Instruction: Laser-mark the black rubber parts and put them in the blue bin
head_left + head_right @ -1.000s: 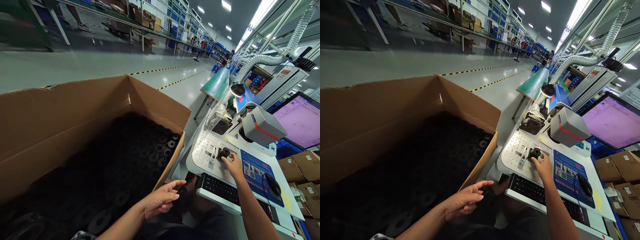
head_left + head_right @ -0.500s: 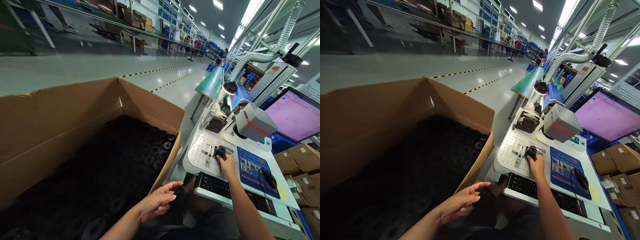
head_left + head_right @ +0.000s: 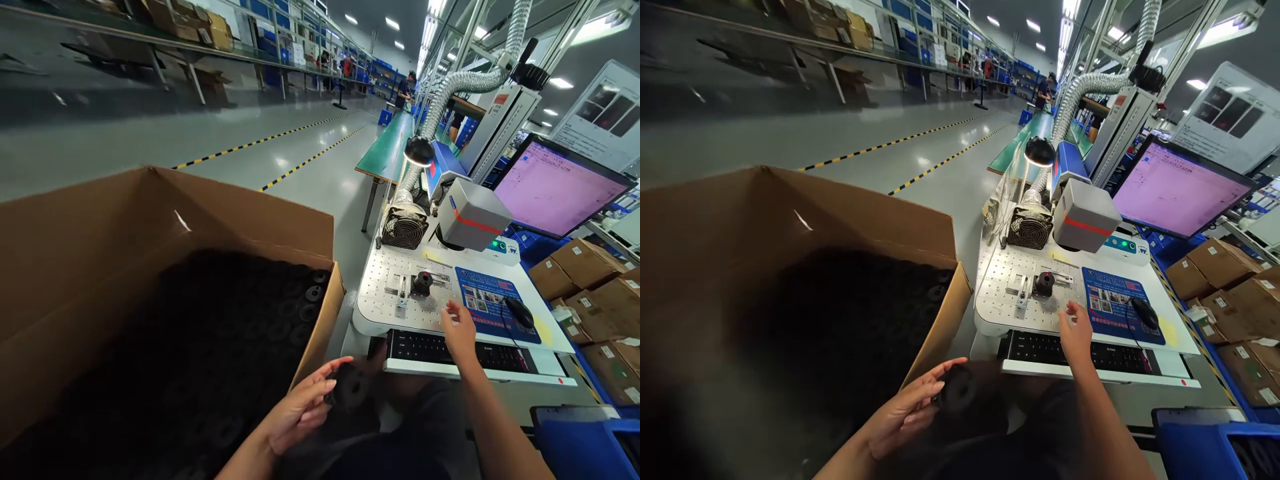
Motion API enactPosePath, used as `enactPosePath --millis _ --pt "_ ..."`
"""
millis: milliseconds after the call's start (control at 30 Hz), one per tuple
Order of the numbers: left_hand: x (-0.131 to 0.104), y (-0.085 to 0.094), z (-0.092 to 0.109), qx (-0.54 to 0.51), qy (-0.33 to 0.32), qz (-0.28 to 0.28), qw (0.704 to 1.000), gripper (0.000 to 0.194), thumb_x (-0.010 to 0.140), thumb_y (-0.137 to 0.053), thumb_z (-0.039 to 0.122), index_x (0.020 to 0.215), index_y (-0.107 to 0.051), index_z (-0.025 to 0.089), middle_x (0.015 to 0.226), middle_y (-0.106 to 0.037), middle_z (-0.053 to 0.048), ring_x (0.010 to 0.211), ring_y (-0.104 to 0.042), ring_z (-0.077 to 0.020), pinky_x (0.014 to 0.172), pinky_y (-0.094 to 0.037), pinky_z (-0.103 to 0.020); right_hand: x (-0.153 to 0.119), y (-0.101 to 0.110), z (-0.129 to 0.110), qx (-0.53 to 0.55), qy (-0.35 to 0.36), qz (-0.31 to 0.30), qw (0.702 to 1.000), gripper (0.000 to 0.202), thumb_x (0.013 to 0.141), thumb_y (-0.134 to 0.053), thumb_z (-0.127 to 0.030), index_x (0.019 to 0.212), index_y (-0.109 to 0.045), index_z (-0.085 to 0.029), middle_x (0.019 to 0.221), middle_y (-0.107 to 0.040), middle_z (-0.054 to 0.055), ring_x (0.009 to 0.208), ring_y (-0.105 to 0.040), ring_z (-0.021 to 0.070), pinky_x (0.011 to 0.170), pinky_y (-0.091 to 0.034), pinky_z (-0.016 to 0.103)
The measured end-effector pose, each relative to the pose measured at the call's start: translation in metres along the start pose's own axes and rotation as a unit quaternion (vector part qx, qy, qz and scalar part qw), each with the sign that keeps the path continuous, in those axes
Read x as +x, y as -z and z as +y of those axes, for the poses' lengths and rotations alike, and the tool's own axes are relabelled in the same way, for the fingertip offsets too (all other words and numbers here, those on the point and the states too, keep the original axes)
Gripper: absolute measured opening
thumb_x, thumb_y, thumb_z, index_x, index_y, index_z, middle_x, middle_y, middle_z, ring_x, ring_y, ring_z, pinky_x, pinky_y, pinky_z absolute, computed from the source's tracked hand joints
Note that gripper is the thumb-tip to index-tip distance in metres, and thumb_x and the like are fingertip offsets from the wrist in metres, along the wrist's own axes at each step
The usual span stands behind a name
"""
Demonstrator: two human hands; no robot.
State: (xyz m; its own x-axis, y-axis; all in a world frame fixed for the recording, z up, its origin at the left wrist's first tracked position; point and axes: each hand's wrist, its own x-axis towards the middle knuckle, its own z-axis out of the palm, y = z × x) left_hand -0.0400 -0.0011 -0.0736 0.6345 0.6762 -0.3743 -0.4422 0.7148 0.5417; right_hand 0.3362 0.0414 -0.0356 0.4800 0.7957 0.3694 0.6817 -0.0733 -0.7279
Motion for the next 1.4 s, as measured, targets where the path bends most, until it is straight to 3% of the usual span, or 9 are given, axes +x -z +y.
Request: enactPosePath --millis 167,367,600,800,967,1100,1200,1300,1400 --pt "-0.001 0.000 0.001 -0.090 -0.014 0.032 0.995 0.051 0.079 -0.079 0.017 0.128 -0.064 0.019 0.101 -0.067 -0.003 0.038 -0.021 0.0070 0.036 -0.022 -0.008 -0.078 0.033 0.015 0.003 0.022 -0.028 0.999 0.029 0.093 -0.048 -0.033 0.112 -0.066 -0.020 0.109 -0.072 0.011 0.094 -0.070 0.0234 0.092 -0.055 0.041" --pt "0.002 0.003 -0.001 -0.120 -0.036 0.047 0.991 0.043 0.082 -0.076 0.013 0.125 -0.066 0.014 0.078 -0.061 0.004 0.037 -0.026 0.0042 0.036 -0.030 -0.009 -0.112 0.025 0.032 -0.013 0.090 -0.064 0.994 0.028 0.093 -0.046 -0.023 0.111 -0.066 -0.023 0.108 -0.072 0.010 0.102 -0.068 0.0252 0.095 -0.055 0.046" --pt "-0.002 -0.003 0.001 -0.118 -0.035 0.040 0.992 0.045 0.087 -0.070 0.013 0.132 -0.062 0.011 0.075 -0.060 0.003 0.036 -0.022 0.0042 0.038 -0.030 -0.009 -0.110 0.018 0.036 -0.065 0.105 -0.084 0.989 0.033 0.091 -0.045 -0.020 0.117 -0.065 -0.021 0.114 -0.071 0.010 0.108 -0.065 0.0266 0.097 -0.053 0.050" --pt "-0.001 0.006 -0.004 -0.136 -0.060 0.021 0.989 0.051 0.082 -0.081 0.022 0.128 -0.063 0.010 0.072 -0.060 0.006 0.035 -0.013 0.0044 0.034 -0.027 -0.009 -0.109 0.022 0.035 -0.048 0.094 -0.054 0.993 0.031 0.092 -0.046 -0.023 0.115 -0.067 -0.021 0.117 -0.071 0.011 0.114 -0.064 0.0273 0.101 -0.051 0.052" --pt "0.005 0.012 -0.008 -0.163 -0.063 0.052 0.983 0.040 0.079 -0.084 0.022 0.115 -0.068 0.014 0.062 -0.049 0.011 0.037 -0.026 0.0017 0.037 -0.031 -0.011 -0.105 0.026 0.027 -0.033 0.086 -0.045 0.995 0.027 0.093 -0.048 -0.027 0.112 -0.067 -0.022 0.115 -0.071 0.011 0.111 -0.065 0.0276 0.101 -0.052 0.052" --pt "0.008 0.015 -0.010 -0.179 -0.071 0.080 0.978 0.037 0.071 -0.090 0.022 0.103 -0.070 0.018 0.064 -0.052 0.009 0.042 -0.036 -0.0005 0.041 -0.036 -0.014 -0.091 0.026 0.020 -0.023 0.081 -0.044 0.995 0.026 0.092 -0.050 -0.030 0.109 -0.068 -0.022 0.115 -0.072 0.012 0.110 -0.065 0.0282 0.100 -0.052 0.050" --pt "0.004 0.014 -0.009 -0.152 -0.067 0.072 0.983 0.042 0.070 -0.091 0.025 0.107 -0.071 0.021 0.072 -0.059 0.006 0.048 -0.044 -0.0036 0.046 -0.040 -0.017 -0.069 0.024 0.013 -0.009 0.056 -0.050 0.997 0.028 0.090 -0.052 -0.033 0.108 -0.068 -0.021 0.112 -0.072 0.012 0.107 -0.066 0.0276 0.100 -0.051 0.048" --pt "-0.003 0.009 -0.005 -0.098 -0.027 0.056 0.993 0.052 0.068 -0.092 0.031 0.114 -0.070 0.021 0.090 -0.069 0.000 0.069 -0.061 -0.0120 0.063 -0.053 -0.024 -0.039 0.017 0.005 0.008 -0.004 -0.051 0.999 0.032 0.086 -0.053 -0.037 0.108 -0.068 -0.019 0.109 -0.073 0.012 0.098 -0.067 0.0258 0.095 -0.053 0.044" --pt "-0.009 0.004 -0.001 -0.075 -0.006 0.046 0.996 0.055 0.065 -0.094 0.033 0.113 -0.071 0.021 0.099 -0.072 -0.005 0.087 -0.067 -0.0210 0.076 -0.057 -0.032 -0.008 0.006 -0.005 0.013 -0.034 -0.043 0.998 0.038 0.083 -0.055 -0.041 0.110 -0.068 -0.018 0.109 -0.072 0.012 0.095 -0.067 0.0256 0.090 -0.053 0.041"
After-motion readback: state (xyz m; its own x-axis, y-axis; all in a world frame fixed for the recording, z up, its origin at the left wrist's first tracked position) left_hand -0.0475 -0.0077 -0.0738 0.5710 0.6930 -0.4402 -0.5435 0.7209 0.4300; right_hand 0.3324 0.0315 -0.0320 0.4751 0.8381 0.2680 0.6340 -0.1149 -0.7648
